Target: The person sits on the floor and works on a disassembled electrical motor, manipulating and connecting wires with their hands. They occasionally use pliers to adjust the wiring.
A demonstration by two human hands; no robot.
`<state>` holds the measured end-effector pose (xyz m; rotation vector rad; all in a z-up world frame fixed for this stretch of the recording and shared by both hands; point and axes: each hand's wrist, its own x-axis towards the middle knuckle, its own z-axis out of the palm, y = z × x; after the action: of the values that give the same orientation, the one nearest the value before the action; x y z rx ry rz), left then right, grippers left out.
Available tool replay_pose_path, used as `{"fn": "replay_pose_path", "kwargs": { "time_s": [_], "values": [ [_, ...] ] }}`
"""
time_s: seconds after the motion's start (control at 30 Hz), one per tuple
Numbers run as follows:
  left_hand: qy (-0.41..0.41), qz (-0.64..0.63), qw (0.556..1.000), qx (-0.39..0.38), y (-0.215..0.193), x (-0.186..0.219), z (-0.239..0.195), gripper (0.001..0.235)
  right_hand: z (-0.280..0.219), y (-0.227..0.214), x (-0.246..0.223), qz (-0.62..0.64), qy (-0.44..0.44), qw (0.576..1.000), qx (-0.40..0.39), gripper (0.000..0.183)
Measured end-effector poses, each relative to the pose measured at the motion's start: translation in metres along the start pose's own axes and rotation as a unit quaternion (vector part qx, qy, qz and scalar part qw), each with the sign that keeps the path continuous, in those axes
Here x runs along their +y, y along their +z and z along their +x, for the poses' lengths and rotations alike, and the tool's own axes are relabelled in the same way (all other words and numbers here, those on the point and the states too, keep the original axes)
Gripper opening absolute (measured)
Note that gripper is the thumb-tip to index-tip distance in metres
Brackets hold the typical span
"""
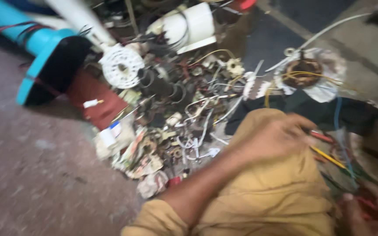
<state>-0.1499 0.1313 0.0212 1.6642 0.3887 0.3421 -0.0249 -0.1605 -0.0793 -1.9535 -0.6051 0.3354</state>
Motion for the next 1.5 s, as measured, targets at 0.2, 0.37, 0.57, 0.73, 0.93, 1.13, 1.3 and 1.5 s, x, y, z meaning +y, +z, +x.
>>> {"fn": "replay_pose_path", "kwargs": {
  "time_s": [0.2,0.37,0.57,0.73,0.93,1.13,1.3,1.5],
  "values": [
    [-0.068,0.420,0.887,0.178,-0.206,0.121,-0.064,0.033,-0.013,0.019,0.038,0.044,0.033,0.998,-0.041,0.042],
    [-0.173,0.581,0.779,0.157,-0.268,0.194,-0.094,0.021,-0.016,0.048,0.073,0.119,0.061,0.989,-0.060,0.036],
    [-0.289,0.631,0.719,-0.038,-0.254,0.152,-0.057,0.030,-0.016,0.033,0.103,0.134,0.065,0.986,-0.072,0.030],
    [-0.389,0.583,0.668,-0.251,-0.191,0.046,-0.106,0.034,-0.020,0.032,0.120,0.148,0.074,0.982,-0.092,0.025],
    [-0.371,0.575,0.674,-0.278,-0.189,-0.080,-0.188,0.031,-0.031,0.012,0.146,0.147,0.093,0.979,-0.108,0.020],
    [-0.410,0.556,0.706,-0.153,-0.154,-0.106,-0.201,0.029,-0.025,-0.004,0.162,0.157,0.099,0.977,-0.107,0.017],
    [-0.328,0.484,0.793,-0.170,-0.175,-0.081,-0.197,0.025,-0.031,-0.018,0.178,0.172,0.103,0.972,-0.124,0.017],
    [-0.142,0.298,0.942,0.056,-0.208,-0.012,-0.116,0.019,-0.026,-0.008,0.173,0.182,0.116,0.970,-0.112,0.020]
  ]
}}
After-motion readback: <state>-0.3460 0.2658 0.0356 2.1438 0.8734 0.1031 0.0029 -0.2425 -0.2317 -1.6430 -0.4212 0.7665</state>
